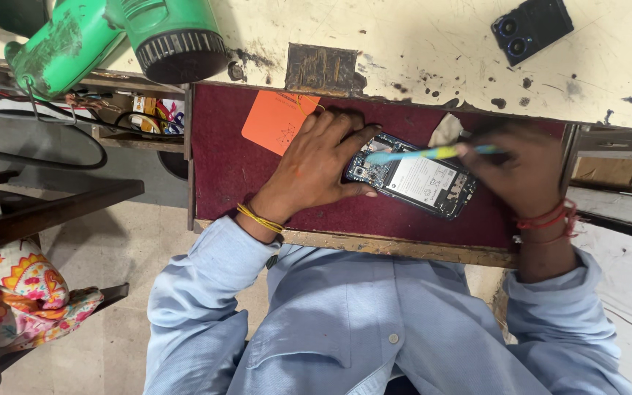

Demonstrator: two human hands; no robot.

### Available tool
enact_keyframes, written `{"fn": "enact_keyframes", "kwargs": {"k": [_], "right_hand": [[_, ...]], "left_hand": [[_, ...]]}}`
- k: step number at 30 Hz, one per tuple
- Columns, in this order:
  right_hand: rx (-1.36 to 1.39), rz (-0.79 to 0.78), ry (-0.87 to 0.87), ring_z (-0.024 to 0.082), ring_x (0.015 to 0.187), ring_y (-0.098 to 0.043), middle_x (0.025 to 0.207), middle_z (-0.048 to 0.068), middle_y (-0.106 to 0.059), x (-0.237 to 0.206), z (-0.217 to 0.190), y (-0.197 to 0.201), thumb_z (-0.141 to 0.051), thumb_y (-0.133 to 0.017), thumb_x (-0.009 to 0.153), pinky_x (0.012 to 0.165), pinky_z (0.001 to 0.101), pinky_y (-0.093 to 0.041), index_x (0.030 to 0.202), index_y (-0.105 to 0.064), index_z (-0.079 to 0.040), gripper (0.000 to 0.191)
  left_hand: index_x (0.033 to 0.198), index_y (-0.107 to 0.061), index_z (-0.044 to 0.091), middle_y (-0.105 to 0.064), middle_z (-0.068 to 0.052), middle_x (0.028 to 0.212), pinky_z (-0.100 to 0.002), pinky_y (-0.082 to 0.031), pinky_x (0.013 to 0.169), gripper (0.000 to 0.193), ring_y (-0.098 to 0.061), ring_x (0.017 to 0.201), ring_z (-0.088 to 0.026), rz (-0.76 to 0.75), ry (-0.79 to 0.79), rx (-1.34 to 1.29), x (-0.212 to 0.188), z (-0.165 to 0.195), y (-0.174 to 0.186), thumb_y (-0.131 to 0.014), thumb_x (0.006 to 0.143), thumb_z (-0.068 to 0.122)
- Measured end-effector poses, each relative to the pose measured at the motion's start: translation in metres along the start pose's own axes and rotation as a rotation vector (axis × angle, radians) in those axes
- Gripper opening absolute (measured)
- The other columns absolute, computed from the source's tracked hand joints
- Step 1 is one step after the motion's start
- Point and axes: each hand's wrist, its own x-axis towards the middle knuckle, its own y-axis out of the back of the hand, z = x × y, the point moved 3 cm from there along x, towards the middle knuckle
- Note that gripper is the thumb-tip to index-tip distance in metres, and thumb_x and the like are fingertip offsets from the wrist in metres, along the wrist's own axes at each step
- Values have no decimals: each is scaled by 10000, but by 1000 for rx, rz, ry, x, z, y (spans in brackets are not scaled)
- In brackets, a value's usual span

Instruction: The person disassembles a smartphone, removes the back cover, and uses a metal tool to pry and adjust internal components. They then use a heat gun on the motherboard, brush the interior with a toothbrush, and reattach the camera module and back cover.

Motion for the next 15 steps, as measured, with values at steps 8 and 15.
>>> {"fn": "enact_keyframes", "kwargs": {"k": [8,15], "right_hand": [[-17,19,-80,180,610,-610,769,82,-678,-1,2,1,-277,-863,997,580,308,-447,968,-786,-55,237],[-32,13,-137,190,589,-627,770,87,-663,-1,6,2,-289,-868,979,577,340,-442,998,-793,-59,242]], "left_hand": [[1397,-598,94,-578,-105,1236,-446,-416,1005,941,-529,1121,-305,-6,4,-6,0,0,0,-952,613,474],[1393,-604,96,-580,-103,1244,-442,-419,1014,936,-530,1130,-301,3,6,-15,0,0,0,-957,612,472]]}}
